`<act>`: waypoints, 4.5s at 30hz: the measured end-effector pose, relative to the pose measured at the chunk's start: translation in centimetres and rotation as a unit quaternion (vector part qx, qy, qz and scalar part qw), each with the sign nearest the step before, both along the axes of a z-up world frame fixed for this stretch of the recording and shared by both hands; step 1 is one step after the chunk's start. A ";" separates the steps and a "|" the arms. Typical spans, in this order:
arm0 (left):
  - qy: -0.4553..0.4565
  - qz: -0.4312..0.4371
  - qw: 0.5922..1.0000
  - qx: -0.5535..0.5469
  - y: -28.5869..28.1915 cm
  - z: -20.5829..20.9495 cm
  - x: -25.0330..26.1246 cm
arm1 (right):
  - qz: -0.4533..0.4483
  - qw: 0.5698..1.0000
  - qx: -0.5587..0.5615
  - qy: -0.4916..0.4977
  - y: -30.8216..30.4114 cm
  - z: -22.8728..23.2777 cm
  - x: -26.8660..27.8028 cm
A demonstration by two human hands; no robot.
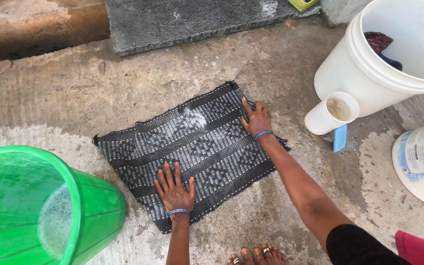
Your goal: The person cleans a rug by hand using a brush and water from a bucket, scrubbing the surface and rinsing it.
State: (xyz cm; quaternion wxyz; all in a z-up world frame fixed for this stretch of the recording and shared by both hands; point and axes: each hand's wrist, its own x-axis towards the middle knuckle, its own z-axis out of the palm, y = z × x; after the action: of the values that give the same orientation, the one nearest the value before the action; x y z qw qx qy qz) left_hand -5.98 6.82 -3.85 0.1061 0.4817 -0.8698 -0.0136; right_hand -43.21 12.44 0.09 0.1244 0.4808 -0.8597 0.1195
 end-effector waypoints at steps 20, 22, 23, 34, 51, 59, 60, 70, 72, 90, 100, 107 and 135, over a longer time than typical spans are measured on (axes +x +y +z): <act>0.027 0.005 1.000 -0.011 -0.2 -0.1 -0.3 | -0.040 0.997 0.036 0.061 -4.8 -1.7 1.1; -0.029 0.018 0.999 0.024 -0.1 0.4 -0.4 | -0.001 0.998 0.061 -0.018 -5.6 -1.6 7.6; -0.058 0.025 0.997 0.041 -0.1 0.6 -0.4 | 0.073 0.994 0.066 -0.053 -5.7 -1.3 11.1; 0.003 0.014 1.000 0.010 -0.1 -0.1 -0.3 | -0.067 0.990 0.044 -0.116 -5.3 -0.1 -1.9; 0.010 0.009 1.000 0.026 -0.3 0.6 -0.4 | 0.075 0.997 -0.033 0.008 -9.9 -0.8 -0.2; -0.002 0.019 0.999 0.037 -0.1 0.9 -0.4 | -0.007 0.996 0.059 -0.073 -14.5 0.1 10.3; -0.013 0.019 0.999 0.043 0.0 1.1 -0.4 | 0.014 0.965 0.142 -0.221 -14.7 0.4 14.2; 0.034 0.010 0.999 0.009 0.0 0.7 -0.3 | 0.068 0.997 -0.029 -0.036 -12.6 -1.3 1.3; 0.037 0.010 0.999 0.006 -0.1 0.4 -0.2 | -0.044 0.998 0.041 -0.006 -12.6 -2.0 -1.6; 0.039 0.006 0.999 -0.002 -0.3 0.3 -0.2 | -0.040 0.996 0.074 -0.031 -14.6 -5.1 -8.7; -0.038 0.020 0.998 0.050 -0.1 1.6 -0.4 | 0.225 0.972 0.053 -0.037 -13.9 0.7 18.8; 0.015 0.014 1.000 0.020 -0.1 0.9 -0.3 | 0.144 0.984 -0.095 -0.042 -10.5 0.7 1.8; -0.077 0.030 0.994 0.069 -0.3 1.3 -0.4 | 0.101 0.991 0.069 -0.060 -7.2 0.2 14.6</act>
State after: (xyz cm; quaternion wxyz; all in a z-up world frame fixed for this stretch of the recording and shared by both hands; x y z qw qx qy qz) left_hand -6.35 6.55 -2.58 0.0060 0.5132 -0.8576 -0.0334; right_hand -28.66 5.20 0.30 0.0260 0.5643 -0.8190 0.1005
